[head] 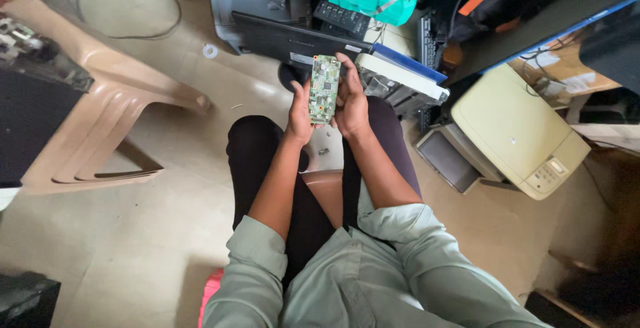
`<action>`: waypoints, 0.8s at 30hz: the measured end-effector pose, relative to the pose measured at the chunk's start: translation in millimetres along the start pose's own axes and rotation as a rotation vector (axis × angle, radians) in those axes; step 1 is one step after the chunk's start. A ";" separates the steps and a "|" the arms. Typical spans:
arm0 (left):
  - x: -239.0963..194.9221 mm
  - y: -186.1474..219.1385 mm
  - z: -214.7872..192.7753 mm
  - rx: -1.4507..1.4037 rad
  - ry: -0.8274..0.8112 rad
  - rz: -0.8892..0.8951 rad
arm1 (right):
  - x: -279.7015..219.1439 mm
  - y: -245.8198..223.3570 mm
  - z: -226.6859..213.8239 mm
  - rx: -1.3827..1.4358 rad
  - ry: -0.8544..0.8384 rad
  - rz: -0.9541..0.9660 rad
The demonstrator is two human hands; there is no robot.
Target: The person removes a circuit board from a disassembled printer using a screwdriver, then reinserts it and secures it with screws. The person also adjusts internal components and wires within the printer chassis.
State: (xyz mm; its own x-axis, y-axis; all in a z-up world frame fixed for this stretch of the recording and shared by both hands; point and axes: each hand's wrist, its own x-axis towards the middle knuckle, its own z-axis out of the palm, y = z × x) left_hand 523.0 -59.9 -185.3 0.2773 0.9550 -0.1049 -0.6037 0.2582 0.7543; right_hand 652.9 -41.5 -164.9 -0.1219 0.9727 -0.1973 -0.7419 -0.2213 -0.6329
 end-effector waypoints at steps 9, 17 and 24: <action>0.3 0.1 23.6 0.028 -0.077 -0.081 | -14.6 -18.9 -20.9 -0.128 -0.051 -0.081; 28.4 -64.9 128.2 0.106 -0.368 -0.285 | -92.3 -110.6 -114.9 -0.176 0.109 -0.286; 24.8 -161.8 256.5 0.157 -0.636 -0.667 | -231.4 -190.8 -237.3 -0.541 0.472 -0.545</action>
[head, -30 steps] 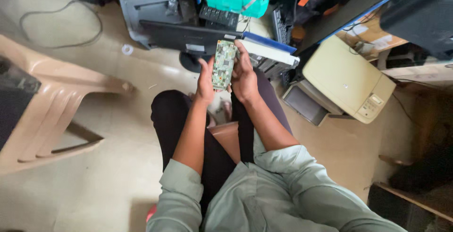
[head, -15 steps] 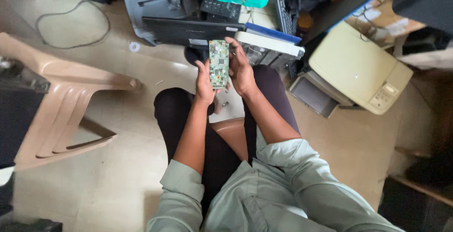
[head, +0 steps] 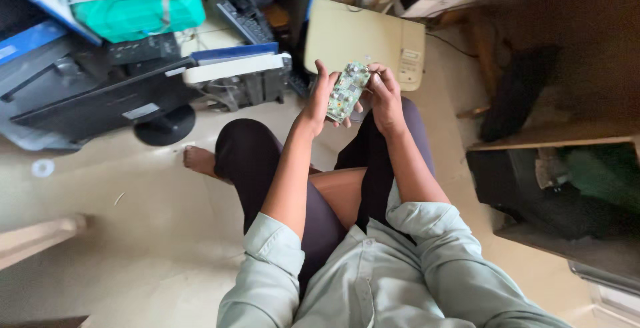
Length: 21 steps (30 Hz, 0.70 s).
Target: The person removes a circuit board from a disassembled printer using a screwdriver, then reinserts it and secures it with screws. The person also adjusts internal components and wires within the printer chassis.
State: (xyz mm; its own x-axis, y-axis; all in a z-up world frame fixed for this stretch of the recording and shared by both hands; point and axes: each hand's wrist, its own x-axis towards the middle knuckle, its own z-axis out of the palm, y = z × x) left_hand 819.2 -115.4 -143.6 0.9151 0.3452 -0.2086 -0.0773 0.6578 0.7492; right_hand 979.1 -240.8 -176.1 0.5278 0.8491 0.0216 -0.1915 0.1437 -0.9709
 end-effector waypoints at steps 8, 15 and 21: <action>-1.3 16.6 165.1 -0.589 0.139 0.273 | 0.9 19.7 -46.6 0.649 0.329 0.077; -59.9 103.8 271.3 -0.751 -0.097 0.362 | -2.1 46.2 -14.2 0.552 0.354 0.225; -28.1 123.3 297.7 -0.748 -0.214 0.130 | -7.6 4.5 -13.2 0.206 0.372 0.227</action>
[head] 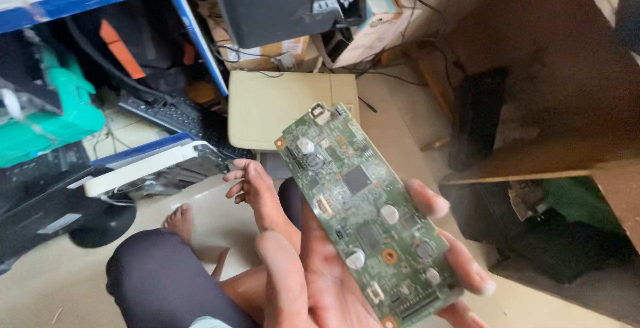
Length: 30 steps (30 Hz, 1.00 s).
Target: The person removes a circuit board from a disassembled printer using a screwdriver, then reinserts it and secures it with screws. The person also adjusts internal components and wires within the printer chassis.
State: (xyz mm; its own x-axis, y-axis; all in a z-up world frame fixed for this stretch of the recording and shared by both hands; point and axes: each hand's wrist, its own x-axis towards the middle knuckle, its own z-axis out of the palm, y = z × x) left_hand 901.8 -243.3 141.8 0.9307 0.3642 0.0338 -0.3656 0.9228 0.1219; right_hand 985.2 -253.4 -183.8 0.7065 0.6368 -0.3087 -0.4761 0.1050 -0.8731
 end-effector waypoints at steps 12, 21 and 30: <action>93.3 -148.1 -65.1 0.141 0.055 -0.004 | -84.7 -213.1 -33.9 -2.424 1.094 -0.497; 111.6 -229.6 -80.0 0.190 -0.008 -0.136 | 0.1 -121.7 -157.9 -0.483 0.340 -0.369; 28.6 -178.2 7.6 0.110 -0.223 -0.219 | 52.3 -51.2 -163.4 -0.036 0.113 -0.056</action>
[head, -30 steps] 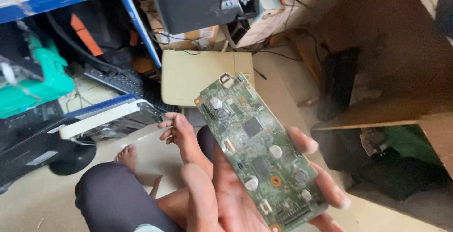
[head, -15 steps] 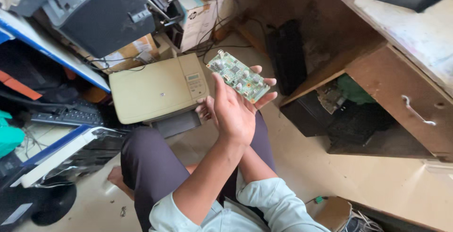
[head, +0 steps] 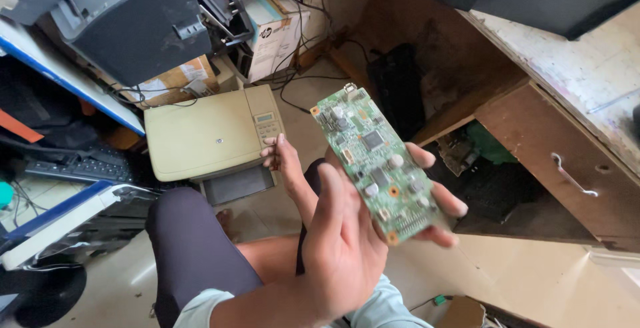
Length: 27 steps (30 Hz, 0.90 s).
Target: The person removes a circuit board from a disassembled printer using a screwdriver, then reinserts it and secures it with screws. The person also adjusts internal components and wires within the printer chassis.
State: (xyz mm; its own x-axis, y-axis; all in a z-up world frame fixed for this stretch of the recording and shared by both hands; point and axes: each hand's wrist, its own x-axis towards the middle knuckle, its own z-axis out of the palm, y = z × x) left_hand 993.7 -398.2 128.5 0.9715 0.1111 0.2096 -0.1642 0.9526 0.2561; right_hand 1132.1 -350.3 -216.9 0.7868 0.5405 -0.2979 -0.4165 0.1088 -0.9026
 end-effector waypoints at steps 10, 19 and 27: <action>21.5 -5.9 33.5 -0.081 -0.004 -0.176 | 1.5 -1.4 6.3 0.157 0.127 0.145; 84.7 -94.6 -20.3 0.038 -0.028 -0.236 | -5.3 -43.8 -93.1 0.419 0.191 0.042; 118.9 -138.4 -128.4 0.422 0.071 -0.238 | -47.2 -108.7 -192.2 0.661 0.352 -0.246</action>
State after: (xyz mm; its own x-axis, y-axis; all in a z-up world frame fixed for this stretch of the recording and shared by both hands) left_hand 1153.9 -480.5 -3.2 0.9973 -0.0631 0.0379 0.0232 0.7576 0.6523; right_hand 1227.8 -548.0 -164.5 0.9437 0.1522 -0.2938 -0.3088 0.7242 -0.6166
